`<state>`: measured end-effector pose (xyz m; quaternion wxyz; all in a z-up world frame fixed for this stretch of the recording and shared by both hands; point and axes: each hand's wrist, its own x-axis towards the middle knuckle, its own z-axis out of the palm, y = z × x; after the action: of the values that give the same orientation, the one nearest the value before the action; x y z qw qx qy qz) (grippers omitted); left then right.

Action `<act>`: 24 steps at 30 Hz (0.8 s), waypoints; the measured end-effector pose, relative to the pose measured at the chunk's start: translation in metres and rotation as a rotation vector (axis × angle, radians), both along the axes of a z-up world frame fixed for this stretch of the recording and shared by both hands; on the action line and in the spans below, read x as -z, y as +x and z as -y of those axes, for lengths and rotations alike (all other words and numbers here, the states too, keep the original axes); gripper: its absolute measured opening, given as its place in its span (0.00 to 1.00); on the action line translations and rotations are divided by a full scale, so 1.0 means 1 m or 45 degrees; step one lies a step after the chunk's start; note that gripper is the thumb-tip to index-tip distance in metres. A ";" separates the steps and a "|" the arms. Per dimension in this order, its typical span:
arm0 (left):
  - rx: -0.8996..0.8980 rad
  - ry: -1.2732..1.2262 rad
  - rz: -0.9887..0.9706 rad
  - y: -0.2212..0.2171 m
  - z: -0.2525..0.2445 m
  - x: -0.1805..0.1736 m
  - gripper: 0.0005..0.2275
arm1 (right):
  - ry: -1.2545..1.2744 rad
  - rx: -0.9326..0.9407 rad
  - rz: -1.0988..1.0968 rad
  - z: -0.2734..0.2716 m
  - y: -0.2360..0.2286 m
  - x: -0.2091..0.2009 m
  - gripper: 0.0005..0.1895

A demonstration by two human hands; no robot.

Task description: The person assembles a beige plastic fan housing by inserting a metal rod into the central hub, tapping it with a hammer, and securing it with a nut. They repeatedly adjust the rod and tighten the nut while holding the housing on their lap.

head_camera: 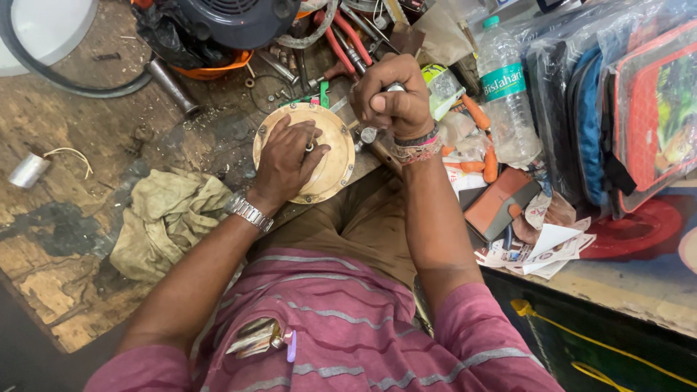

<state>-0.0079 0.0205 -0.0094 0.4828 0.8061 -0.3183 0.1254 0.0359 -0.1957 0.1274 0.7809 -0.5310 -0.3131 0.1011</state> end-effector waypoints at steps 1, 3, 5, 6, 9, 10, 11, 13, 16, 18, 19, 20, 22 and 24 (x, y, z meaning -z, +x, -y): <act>0.000 0.000 0.002 0.000 0.000 0.000 0.11 | 0.005 -0.003 -0.001 0.000 0.001 0.000 0.17; 0.004 0.002 0.003 0.001 0.001 0.000 0.11 | 0.017 -0.007 -0.003 0.002 0.002 0.002 0.17; -0.004 0.013 0.012 0.000 0.001 0.001 0.11 | 0.026 -0.030 0.009 0.004 0.005 0.004 0.17; -0.009 0.018 0.018 0.001 0.001 0.001 0.11 | 0.031 -0.043 0.016 0.005 0.007 0.005 0.17; -0.001 0.017 0.000 0.001 0.000 0.001 0.11 | 0.045 -0.088 0.014 0.004 0.013 0.007 0.18; -0.011 0.016 0.015 0.000 0.000 0.001 0.11 | 0.058 -0.044 0.009 0.003 0.012 0.007 0.18; -0.020 0.015 0.031 -0.001 0.000 0.000 0.11 | 0.071 0.001 0.003 0.001 0.009 0.009 0.18; -0.025 0.006 0.022 -0.003 0.001 -0.002 0.11 | 0.098 0.145 -0.007 -0.003 0.003 0.011 0.18; -0.034 -0.010 -0.029 -0.002 0.002 -0.006 0.10 | 0.115 0.400 -0.018 -0.012 -0.003 0.015 0.18; -0.044 -0.001 -0.060 -0.005 0.002 -0.006 0.11 | 0.094 0.540 -0.049 -0.016 -0.003 0.019 0.18; -0.050 -0.001 -0.052 -0.007 0.001 -0.004 0.10 | 0.115 0.460 -0.052 -0.015 -0.002 0.021 0.18; -0.050 -0.001 -0.043 -0.008 0.002 -0.004 0.10 | 0.135 0.386 -0.054 -0.011 0.001 0.020 0.18; -0.053 -0.004 -0.039 -0.006 0.004 -0.005 0.10 | 0.146 0.259 -0.036 -0.003 0.003 0.013 0.18; -0.070 -0.001 -0.060 -0.004 0.005 -0.006 0.12 | 0.130 0.143 -0.010 0.002 0.004 0.005 0.18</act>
<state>-0.0121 0.0153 -0.0037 0.4870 0.8171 -0.2845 0.1196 0.0400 -0.1976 0.1226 0.8126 -0.5068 -0.2845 0.0430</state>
